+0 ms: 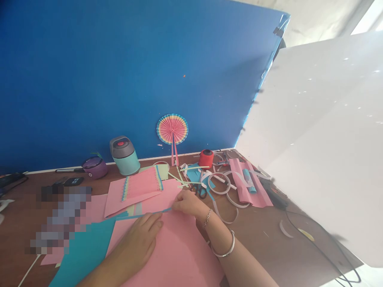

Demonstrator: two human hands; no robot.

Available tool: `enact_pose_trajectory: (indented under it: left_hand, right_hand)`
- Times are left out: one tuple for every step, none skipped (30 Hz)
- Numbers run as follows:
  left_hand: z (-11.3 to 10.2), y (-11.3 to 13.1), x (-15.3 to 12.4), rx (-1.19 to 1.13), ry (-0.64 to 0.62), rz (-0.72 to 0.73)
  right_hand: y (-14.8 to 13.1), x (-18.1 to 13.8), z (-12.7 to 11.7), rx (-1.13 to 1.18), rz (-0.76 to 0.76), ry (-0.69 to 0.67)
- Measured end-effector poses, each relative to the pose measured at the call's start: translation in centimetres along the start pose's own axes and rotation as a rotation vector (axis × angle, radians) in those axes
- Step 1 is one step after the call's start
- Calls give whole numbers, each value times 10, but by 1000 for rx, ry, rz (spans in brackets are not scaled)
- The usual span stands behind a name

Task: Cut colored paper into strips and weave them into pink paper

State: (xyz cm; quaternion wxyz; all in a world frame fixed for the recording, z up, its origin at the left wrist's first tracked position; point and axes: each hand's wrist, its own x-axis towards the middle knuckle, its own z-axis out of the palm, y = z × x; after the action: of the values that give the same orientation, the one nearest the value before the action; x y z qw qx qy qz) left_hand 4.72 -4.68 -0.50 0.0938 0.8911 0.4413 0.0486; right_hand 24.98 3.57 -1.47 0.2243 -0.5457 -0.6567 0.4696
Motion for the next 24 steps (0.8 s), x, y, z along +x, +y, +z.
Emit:
enact_pose_trajectory:
  left_hand:
    - [0,0,0,3,0,1]
    - [0,0,0,6,0,2]
    - [0,0,0,7,2,2]
    - [0,0,0,6,4,4]
    - [1,0,0,3,7,5]
    - [1,0,0,1,11,7]
    - [1,0,0,0,14,9]
    - [1,0,0,-2,17,11]
    - [1,0,0,-1,18,11]
    - [2,0,0,1,17,10]
    - [2,0,0,3,16,9]
    - [2,0,0,4,16,8]
    - [2,0,0,7,16,8]
    - [2,-1,0,9,18,9]
    - [2,0,0,11,21,9]
    - [2,0,0,12,24,10]
    - [2,0,-1,11,25,10]
    - [1,0,0,9,22,8]
    - [1,1,0,7,19,6]
    - [0,1,0,5,14,3]
    - [-1,2,0,5,10,0]
    - [-2,2,0,5,7,-1]
    - [-2,2,0,5,5,-2]
    - [-2,2,0,6,4,0]
  right_hand:
    - [0,0,0,-5,-2,0]
    - [0,1,0,-9,-3,2]
    - [0,1,0,-11,-3,4]
    - [0,1,1,-12,-3,6]
    - [0,1,1,-14,-2,8]
    - [0,1,1,-16,-2,10]
    - [0,1,2,-17,-3,14]
    - [1,2,2,-20,-5,16]
    - [1,2,2,-23,-9,18]
    - [1,2,3,-28,-12,20]
    - [1,2,3,-33,-13,21]
    - [2,3,3,-38,-14,24]
    - [2,3,3,-42,-15,25]
    - [2,3,4,-46,-17,27]
    - [3,3,4,-49,-20,28]
    - [3,3,4,-51,-23,29]
    - [3,3,4,-53,-26,30]
    - [4,3,4,-55,-28,31]
    - [4,3,4,-56,-29,32]
    - [4,3,4,-58,-30,33]
    - [5,3,4,-59,-31,33]
    - [5,3,4,-61,-33,33]
    - [5,4,4,-64,-34,34]
    - [5,4,4,-68,-35,35]
